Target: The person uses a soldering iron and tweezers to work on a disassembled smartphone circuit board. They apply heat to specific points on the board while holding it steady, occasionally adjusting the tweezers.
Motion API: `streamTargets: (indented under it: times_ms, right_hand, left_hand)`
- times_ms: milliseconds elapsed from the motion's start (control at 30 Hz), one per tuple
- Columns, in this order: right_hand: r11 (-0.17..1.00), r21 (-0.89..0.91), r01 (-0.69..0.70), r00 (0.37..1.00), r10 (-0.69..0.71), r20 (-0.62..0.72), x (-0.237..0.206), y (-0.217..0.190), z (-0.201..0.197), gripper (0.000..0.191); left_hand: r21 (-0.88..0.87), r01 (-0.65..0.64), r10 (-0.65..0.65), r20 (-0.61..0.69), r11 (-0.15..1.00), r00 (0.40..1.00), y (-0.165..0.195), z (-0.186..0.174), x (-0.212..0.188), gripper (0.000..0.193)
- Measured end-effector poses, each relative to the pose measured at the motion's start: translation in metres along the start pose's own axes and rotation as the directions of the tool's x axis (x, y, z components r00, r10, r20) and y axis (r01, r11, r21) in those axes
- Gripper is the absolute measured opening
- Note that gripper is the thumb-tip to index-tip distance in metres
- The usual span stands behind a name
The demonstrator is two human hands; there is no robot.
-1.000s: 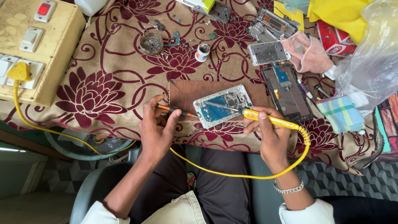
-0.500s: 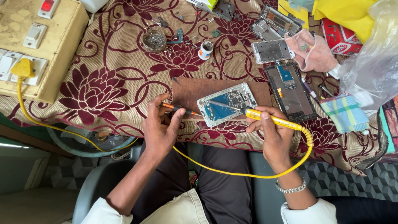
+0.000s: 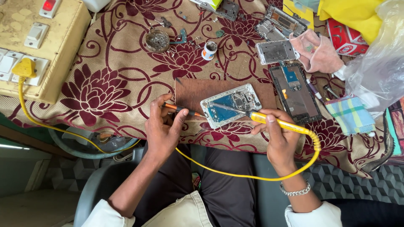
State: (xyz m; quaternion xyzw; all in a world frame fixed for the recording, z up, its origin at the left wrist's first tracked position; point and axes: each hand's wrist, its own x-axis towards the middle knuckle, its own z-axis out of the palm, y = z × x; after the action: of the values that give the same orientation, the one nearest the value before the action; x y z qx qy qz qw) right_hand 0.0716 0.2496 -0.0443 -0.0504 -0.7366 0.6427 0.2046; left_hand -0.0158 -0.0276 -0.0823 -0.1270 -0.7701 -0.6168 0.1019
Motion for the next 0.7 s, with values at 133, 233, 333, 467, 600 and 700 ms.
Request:
streamTargets:
  times_ms: [133,233,333,467,600,700]
  right_hand:
    - [0.994,0.084,0.069,0.998,-0.070,0.000,-0.0012,0.0001,0.0000,0.024]
    - [0.998,-0.030,0.051,0.999,-0.050,0.020,-0.0020,0.0001,0.0013,0.024]
    - [0.998,-0.066,0.021,0.999,-0.019,0.028,-0.0032,-0.0005,0.0011,0.024]
    - [0.997,-0.077,0.005,1.000,-0.004,0.008,-0.0034,0.0001,0.0007,0.025]
    - [0.996,-0.086,-0.002,1.000,0.002,-0.010,-0.0037,0.0022,0.0012,0.026]
    - [0.999,-0.045,0.002,1.000,-0.002,0.005,-0.0034,0.0040,0.0018,0.026]
  left_hand:
    - [0.010,0.002,-0.002,-0.001,1.000,1.000,0.0000,0.0003,-0.0004,0.053]
    - [0.009,0.005,-0.005,-0.004,1.000,1.000,0.0001,0.0000,-0.0006,0.052]
    - [0.006,0.009,-0.009,0.000,1.000,1.000,0.0003,0.0001,-0.0002,0.053]
    - [0.003,0.005,-0.005,-0.008,1.000,1.000,0.0019,-0.0006,-0.0004,0.053]
    - [-0.006,0.014,-0.014,-0.032,1.000,0.999,0.0050,-0.0006,-0.0006,0.053]
    - [-0.001,0.012,-0.012,-0.051,1.000,0.999,0.0067,0.0003,0.0004,0.054]
